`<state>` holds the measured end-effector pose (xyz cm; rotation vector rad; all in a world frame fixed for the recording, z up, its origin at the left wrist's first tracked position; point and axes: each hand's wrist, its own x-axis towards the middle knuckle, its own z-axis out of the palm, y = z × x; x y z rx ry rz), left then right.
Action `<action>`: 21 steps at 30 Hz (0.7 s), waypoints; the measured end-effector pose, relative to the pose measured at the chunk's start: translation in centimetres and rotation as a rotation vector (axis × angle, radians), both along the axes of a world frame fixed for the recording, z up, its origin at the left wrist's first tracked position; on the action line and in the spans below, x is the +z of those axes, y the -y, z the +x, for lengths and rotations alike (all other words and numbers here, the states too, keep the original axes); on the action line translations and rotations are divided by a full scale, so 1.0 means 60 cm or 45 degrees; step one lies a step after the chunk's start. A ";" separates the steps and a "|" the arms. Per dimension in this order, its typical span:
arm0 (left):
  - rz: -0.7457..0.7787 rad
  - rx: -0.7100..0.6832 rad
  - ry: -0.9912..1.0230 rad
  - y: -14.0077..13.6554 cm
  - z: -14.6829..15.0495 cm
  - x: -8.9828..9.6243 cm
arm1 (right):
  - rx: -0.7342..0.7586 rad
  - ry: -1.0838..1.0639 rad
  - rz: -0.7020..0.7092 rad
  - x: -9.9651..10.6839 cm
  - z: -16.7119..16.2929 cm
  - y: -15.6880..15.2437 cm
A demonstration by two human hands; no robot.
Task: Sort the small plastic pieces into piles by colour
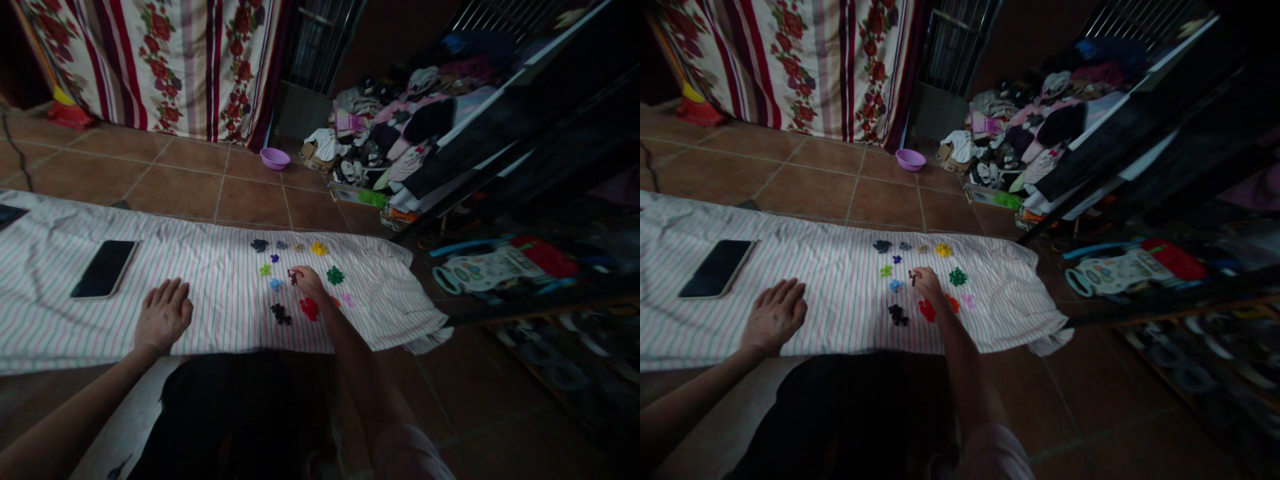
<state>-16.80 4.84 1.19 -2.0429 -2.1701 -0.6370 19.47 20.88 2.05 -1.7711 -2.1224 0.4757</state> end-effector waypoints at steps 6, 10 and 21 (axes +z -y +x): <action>-0.024 -0.001 0.012 0.001 0.000 0.001 | 0.174 0.025 -0.140 0.017 0.023 0.003; -0.011 0.001 -0.022 0.001 0.000 0.001 | 0.376 0.121 -0.076 0.015 0.037 0.013; 0.049 -0.008 -0.074 -0.001 -0.005 -0.011 | 0.625 0.049 -0.005 0.002 0.030 -0.013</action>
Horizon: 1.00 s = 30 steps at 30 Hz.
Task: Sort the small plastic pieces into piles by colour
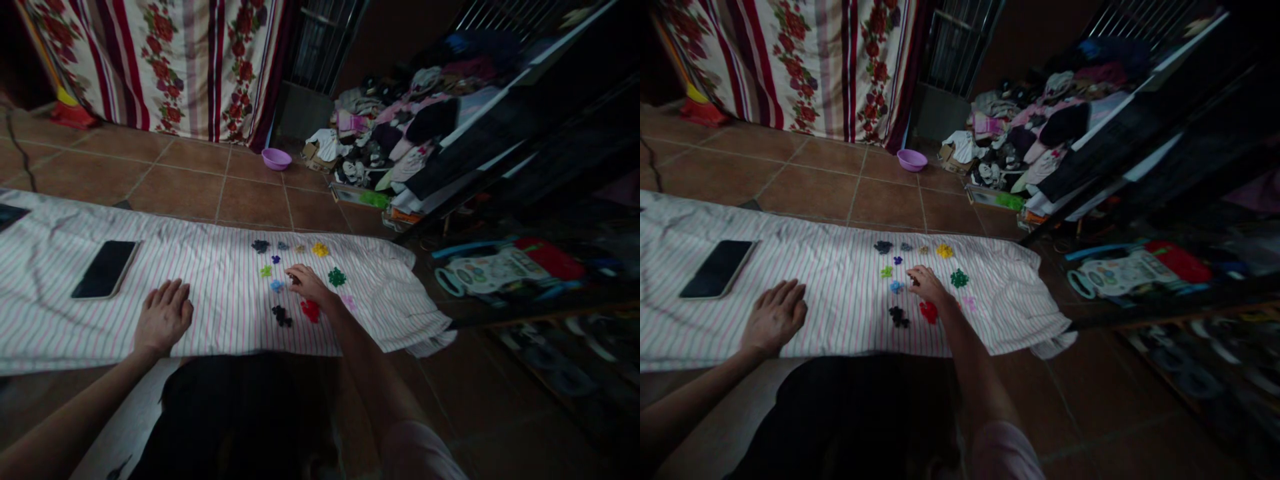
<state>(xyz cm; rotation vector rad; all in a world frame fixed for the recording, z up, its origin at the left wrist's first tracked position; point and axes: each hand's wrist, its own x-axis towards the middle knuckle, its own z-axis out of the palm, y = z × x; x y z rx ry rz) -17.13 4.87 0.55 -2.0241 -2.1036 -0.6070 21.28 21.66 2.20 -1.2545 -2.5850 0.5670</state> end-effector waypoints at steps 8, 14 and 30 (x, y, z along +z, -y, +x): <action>-0.008 -0.010 -0.060 0.001 0.001 0.003 | -0.070 -0.232 0.078 -0.029 0.006 0.004; -0.006 -0.008 -0.064 0.001 0.000 0.005 | -0.184 -0.380 0.036 -0.048 0.007 0.005; -0.009 -0.007 -0.088 0.001 0.000 0.003 | -0.199 -0.312 0.180 -0.065 0.017 0.004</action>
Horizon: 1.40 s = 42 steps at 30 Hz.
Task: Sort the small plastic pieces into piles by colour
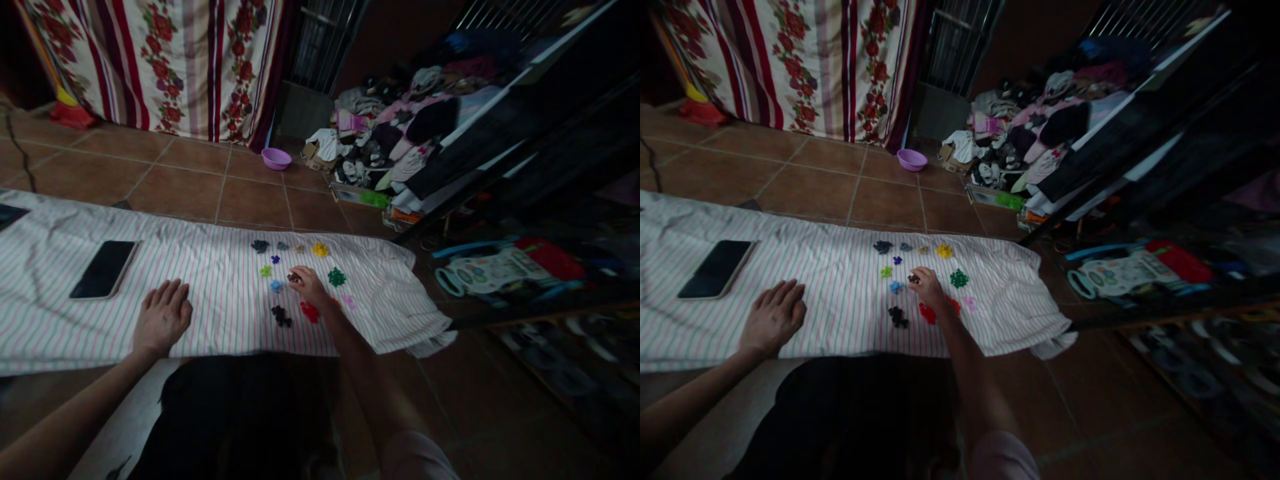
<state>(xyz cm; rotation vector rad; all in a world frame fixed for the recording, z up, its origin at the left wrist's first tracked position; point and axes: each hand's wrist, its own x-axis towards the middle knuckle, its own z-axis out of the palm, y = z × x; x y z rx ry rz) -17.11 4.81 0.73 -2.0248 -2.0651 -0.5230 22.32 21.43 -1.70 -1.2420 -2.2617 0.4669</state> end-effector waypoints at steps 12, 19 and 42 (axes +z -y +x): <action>0.012 0.011 -0.010 0.000 0.001 0.001 | -0.049 0.109 -0.047 0.014 0.012 0.022; -0.007 0.007 0.060 0.000 0.003 0.004 | -0.158 -0.006 -0.126 0.012 0.004 0.019; -0.001 0.017 0.110 0.001 0.006 0.005 | -0.166 0.036 -0.039 0.022 -0.007 0.023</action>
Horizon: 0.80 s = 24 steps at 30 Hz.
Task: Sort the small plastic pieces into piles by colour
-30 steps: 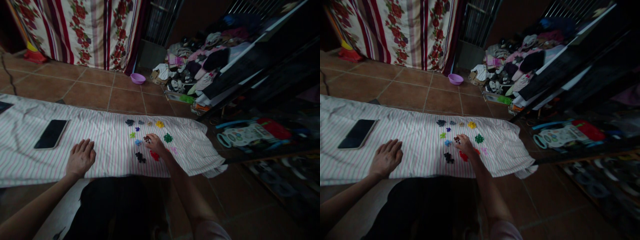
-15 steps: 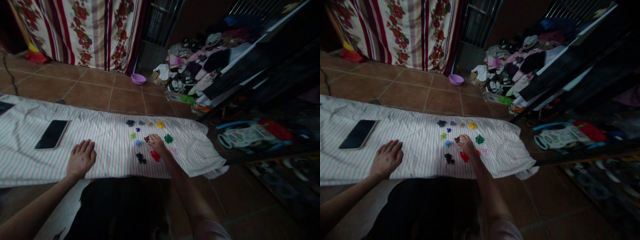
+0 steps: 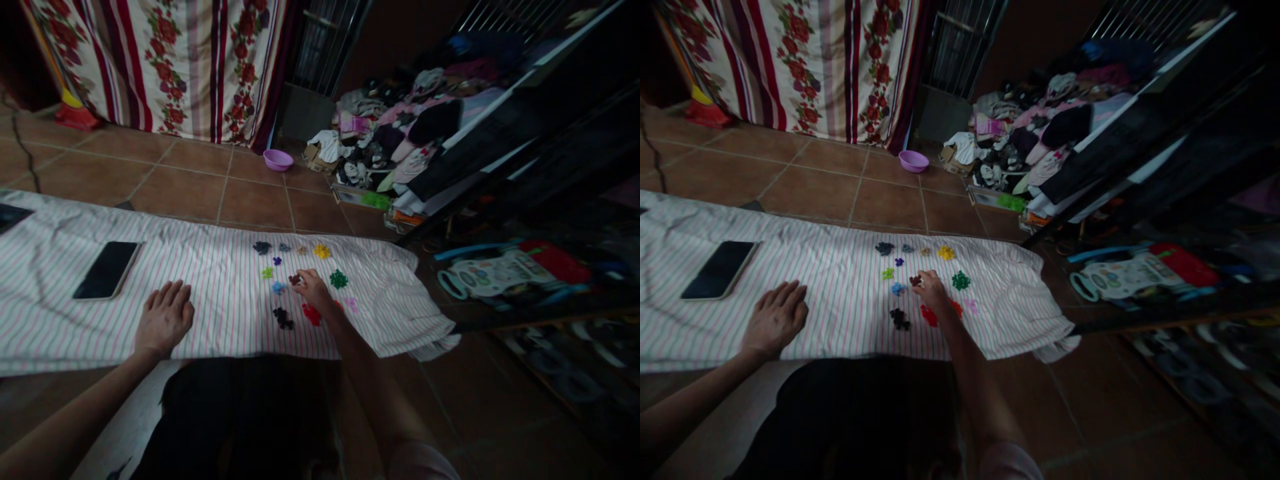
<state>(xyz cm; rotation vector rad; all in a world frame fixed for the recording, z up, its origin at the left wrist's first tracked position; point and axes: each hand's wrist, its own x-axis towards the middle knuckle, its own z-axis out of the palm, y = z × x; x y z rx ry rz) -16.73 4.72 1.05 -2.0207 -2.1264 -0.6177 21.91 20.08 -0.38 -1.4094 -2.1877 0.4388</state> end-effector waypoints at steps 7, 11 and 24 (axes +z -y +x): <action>-0.039 0.010 0.047 -0.001 -0.001 0.001 | 0.080 0.124 0.107 0.015 -0.022 -0.001; -0.027 0.011 0.016 -0.001 -0.001 0.002 | 0.103 0.128 0.090 0.017 -0.025 0.001; 0.026 0.006 -0.008 -0.003 -0.003 -0.006 | 0.138 0.211 0.079 0.033 -0.041 0.002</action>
